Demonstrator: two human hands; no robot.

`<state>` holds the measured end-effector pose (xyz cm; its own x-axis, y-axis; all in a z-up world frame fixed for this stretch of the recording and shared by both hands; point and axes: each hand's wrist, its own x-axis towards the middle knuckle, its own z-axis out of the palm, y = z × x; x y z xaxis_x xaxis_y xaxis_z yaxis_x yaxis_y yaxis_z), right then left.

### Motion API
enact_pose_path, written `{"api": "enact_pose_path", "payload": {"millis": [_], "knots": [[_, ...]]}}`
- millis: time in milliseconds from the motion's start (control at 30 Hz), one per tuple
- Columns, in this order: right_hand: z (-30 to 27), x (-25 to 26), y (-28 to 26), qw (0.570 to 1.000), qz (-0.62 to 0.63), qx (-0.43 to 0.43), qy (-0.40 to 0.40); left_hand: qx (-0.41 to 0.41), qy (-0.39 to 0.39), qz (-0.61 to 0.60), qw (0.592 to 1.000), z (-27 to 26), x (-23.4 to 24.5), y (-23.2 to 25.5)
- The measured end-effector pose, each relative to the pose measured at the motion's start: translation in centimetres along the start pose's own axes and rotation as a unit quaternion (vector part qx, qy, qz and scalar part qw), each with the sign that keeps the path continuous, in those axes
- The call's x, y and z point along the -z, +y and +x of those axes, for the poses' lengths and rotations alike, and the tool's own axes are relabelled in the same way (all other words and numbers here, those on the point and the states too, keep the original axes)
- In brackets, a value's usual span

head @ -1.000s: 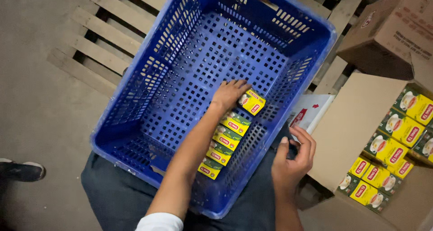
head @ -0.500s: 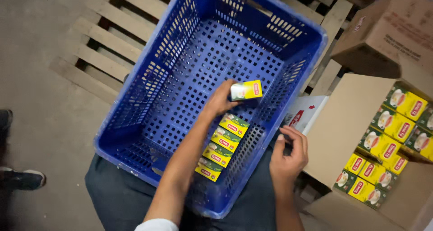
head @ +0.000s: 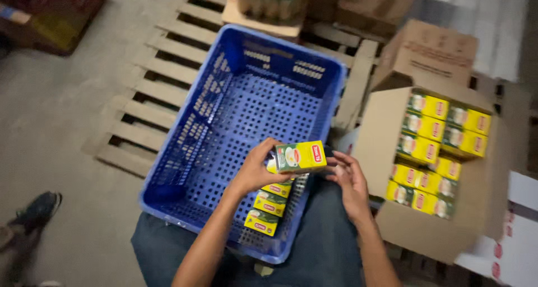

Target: The person transfers small yellow and green boxes from a cardboard carton into a blue plastic basket resting on their lap. They handle the boxes one at a time, arranging them in rows within the basket.

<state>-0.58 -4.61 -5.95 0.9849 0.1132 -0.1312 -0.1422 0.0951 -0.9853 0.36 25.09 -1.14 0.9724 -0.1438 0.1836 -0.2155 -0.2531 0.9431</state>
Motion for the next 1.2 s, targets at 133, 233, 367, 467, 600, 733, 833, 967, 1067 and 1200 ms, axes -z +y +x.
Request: {"api": "enact_pose_path", "payload": {"millis": [133, 233, 367, 467, 600, 733, 833, 967, 1067, 1200], "knots": [[-3.9, 2.5, -5.9, 0.999, -0.024, 0.022, -0.009, -0.034, -0.052, -0.018, 0.998, 0.1, -2.8, 5.3], [-6.4, 3.9, -11.2, 0.982, -0.175, 0.049, -0.05, -0.044, -0.096, -0.023, 0.994, 0.3, -5.9, 6.5], [-8.5, 5.9, -16.2, 0.939, -0.339, -0.025, -0.053, -0.04, -0.155, -0.038, 0.986, 1.0, -9.9, 8.4], [-9.6, 8.0, -16.7, 0.925, -0.368, -0.086, -0.037, -0.032, -0.181, -0.042, 0.982, 1.7, -12.4, 9.3], [-10.3, 10.5, -16.1, 0.93, -0.35, -0.109, -0.024, -0.025, -0.194, -0.068, 0.978, 2.6, -15.7, 10.1], [-9.7, 12.5, -16.3, 0.938, -0.336, -0.084, -0.022, -0.019, -0.196, -0.107, 0.974, 3.0, -18.4, 9.7], [-9.3, 14.4, -15.0, 0.95, -0.306, -0.057, -0.008, -0.018, -0.197, -0.103, 0.975, 3.2, -19.7, 9.9], [-8.2, 17.4, -14.5, 0.963, -0.258, -0.037, 0.071, -0.021, -0.208, -0.101, 0.973, 3.6, -20.9, 9.6], [-7.4, 19.8, -15.2, 0.928, -0.345, -0.004, 0.139, -0.017, -0.196, -0.049, 0.979, 3.5, -21.8, 10.2], [-5.5, 23.4, -14.5, 0.837, -0.498, 0.061, 0.216, -0.034, -0.197, 0.033, 0.979, 2.6, -23.6, 8.8]]}}
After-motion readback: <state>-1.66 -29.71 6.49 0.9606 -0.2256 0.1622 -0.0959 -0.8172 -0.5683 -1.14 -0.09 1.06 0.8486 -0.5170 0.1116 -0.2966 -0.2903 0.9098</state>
